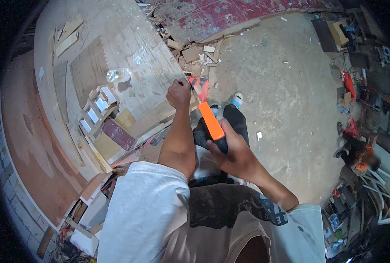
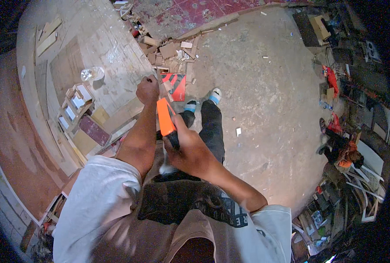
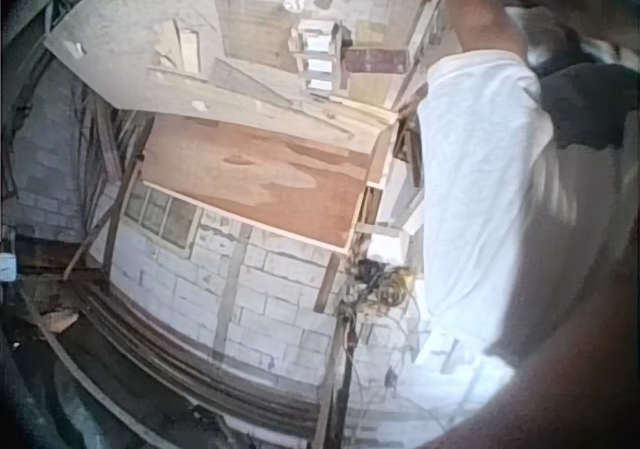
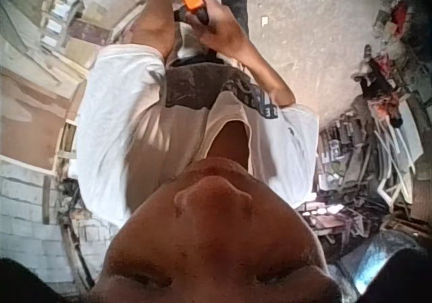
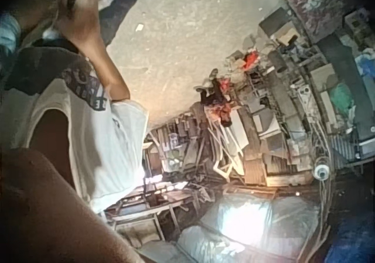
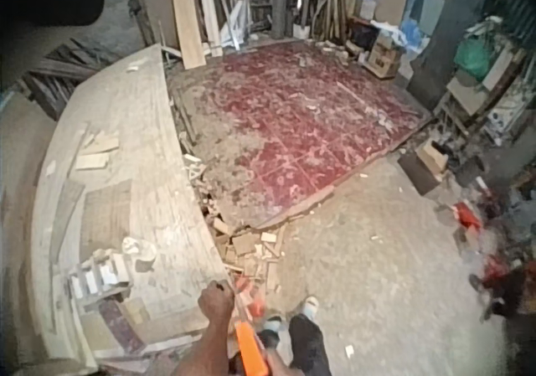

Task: The recorder uses a hand saw to cut through a small piece of wood held in their left hand.

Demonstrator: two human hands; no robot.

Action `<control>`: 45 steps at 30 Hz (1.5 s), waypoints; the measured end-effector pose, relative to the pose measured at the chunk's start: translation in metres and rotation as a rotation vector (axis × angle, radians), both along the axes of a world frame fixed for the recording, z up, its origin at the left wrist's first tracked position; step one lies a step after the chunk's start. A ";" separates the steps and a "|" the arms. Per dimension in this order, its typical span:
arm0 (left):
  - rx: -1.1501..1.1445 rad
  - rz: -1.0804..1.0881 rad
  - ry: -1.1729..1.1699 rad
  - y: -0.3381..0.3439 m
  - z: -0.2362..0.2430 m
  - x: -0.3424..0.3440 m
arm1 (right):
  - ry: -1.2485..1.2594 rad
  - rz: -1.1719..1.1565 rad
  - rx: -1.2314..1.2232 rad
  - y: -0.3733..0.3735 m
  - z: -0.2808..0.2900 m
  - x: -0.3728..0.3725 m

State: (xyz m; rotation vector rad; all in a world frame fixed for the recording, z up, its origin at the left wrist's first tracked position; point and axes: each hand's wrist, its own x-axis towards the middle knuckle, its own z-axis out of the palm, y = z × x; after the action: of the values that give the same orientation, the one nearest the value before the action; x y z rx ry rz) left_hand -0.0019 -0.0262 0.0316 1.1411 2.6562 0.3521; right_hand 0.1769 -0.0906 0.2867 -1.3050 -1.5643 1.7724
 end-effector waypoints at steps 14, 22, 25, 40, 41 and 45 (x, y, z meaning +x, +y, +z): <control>0.015 -0.032 -0.030 0.001 -0.002 0.001 | -0.038 0.025 0.019 -0.015 0.059 -0.006; -0.341 0.084 0.122 0.001 -0.072 -0.023 | 0.049 0.063 -0.334 0.110 0.083 -0.026; 0.029 -0.046 -0.063 0.006 -0.021 0.019 | -0.102 0.127 -0.350 0.153 0.076 -0.027; -0.123 -0.044 -0.141 -0.009 -0.006 -0.009 | -0.171 0.254 -0.239 0.172 0.082 -0.089; -0.118 -0.047 -0.127 -0.010 -0.005 -0.011 | -0.066 0.213 -0.318 0.163 0.077 -0.085; -0.092 -0.083 -0.097 -0.009 -0.002 -0.005 | -0.098 0.163 -0.179 0.141 0.071 -0.058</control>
State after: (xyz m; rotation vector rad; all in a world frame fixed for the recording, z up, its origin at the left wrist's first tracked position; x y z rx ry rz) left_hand -0.0072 -0.0349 0.0294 1.1712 2.5052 0.2610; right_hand 0.1186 0.0501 0.3581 -1.4008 -1.6368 2.0161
